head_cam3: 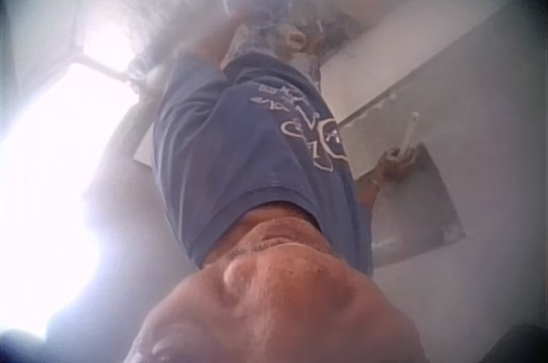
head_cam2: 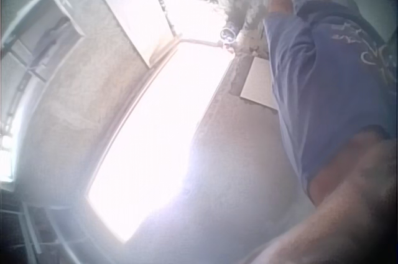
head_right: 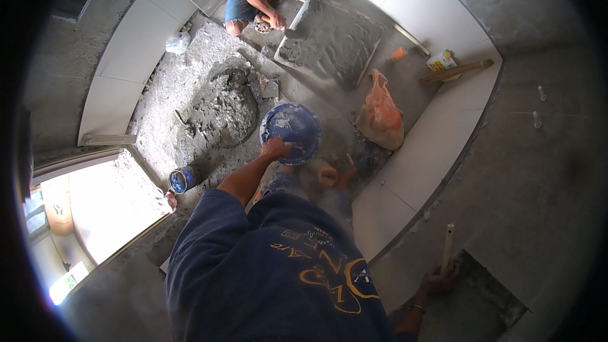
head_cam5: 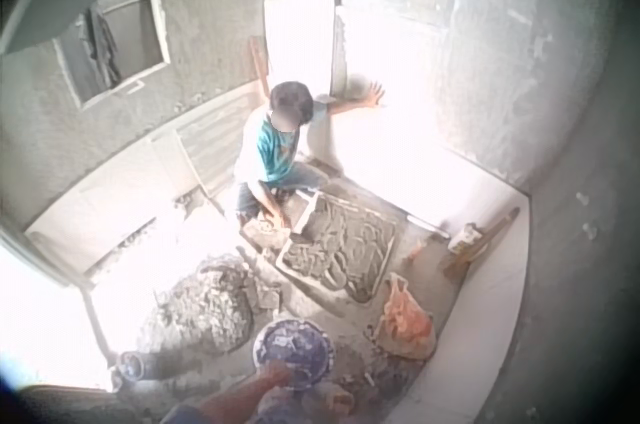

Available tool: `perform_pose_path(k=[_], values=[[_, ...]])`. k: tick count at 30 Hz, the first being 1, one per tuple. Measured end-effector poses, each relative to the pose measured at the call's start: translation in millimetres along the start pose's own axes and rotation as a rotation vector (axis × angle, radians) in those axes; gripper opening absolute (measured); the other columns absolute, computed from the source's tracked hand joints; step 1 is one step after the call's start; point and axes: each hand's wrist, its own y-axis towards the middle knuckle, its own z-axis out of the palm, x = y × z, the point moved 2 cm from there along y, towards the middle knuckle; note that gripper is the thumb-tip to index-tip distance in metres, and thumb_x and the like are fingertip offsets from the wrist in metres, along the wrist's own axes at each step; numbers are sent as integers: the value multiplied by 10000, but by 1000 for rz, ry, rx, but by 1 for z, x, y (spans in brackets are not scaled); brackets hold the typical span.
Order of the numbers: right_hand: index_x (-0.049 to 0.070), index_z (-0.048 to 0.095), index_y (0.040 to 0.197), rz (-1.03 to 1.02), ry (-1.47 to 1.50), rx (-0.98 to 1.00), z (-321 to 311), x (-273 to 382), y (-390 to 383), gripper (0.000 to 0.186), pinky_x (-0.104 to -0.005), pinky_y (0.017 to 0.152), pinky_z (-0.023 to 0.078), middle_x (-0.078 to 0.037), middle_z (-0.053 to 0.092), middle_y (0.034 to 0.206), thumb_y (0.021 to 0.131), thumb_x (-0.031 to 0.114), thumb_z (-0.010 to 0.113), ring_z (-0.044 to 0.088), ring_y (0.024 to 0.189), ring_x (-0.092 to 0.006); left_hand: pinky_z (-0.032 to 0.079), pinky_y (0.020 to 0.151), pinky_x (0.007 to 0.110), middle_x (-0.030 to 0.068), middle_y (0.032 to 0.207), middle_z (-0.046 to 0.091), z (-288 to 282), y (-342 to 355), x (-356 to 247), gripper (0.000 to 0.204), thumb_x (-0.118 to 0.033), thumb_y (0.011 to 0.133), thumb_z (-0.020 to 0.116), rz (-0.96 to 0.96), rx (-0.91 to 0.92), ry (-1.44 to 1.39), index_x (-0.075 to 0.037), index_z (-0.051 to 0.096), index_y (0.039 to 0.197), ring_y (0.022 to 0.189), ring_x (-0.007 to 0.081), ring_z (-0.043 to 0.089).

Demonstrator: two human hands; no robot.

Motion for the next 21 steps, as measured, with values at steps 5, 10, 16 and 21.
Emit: perform_pose_path(k=[5,10,16,21], values=[[72,591,1166,-20,25,-14,-3,2,2,308,-451,890,472,-154,580,1185,890,205,564,580,1080,-334,491,932,397,167,1153,649,-6,-7,-5,460,-370,762,671,-1,9,-3,-54,674,1097,1101,305,617],[69,576,1163,-28,0,-5,-17,11,9,308,-461,860,480,-160,578,1157,876,179,563,588,1044,-356,491,934,393,165,1150,651,-3,-4,-2,470,-375,757,674,12,10,5,-54,674,1100,1105,304,614],[55,584,1151,-12,14,41,-16,11,12,300,-447,899,471,-161,579,1172,882,185,566,577,1078,-346,487,940,393,168,1165,644,-14,-16,-11,465,-344,757,665,-21,54,-19,-55,665,1121,1123,304,604],[50,584,1145,-29,24,-13,-10,9,7,288,-457,872,478,-166,576,1149,896,193,556,587,1043,-354,489,936,396,171,1166,642,4,5,2,442,-329,762,657,-14,47,-7,-60,671,1113,1117,307,607]])
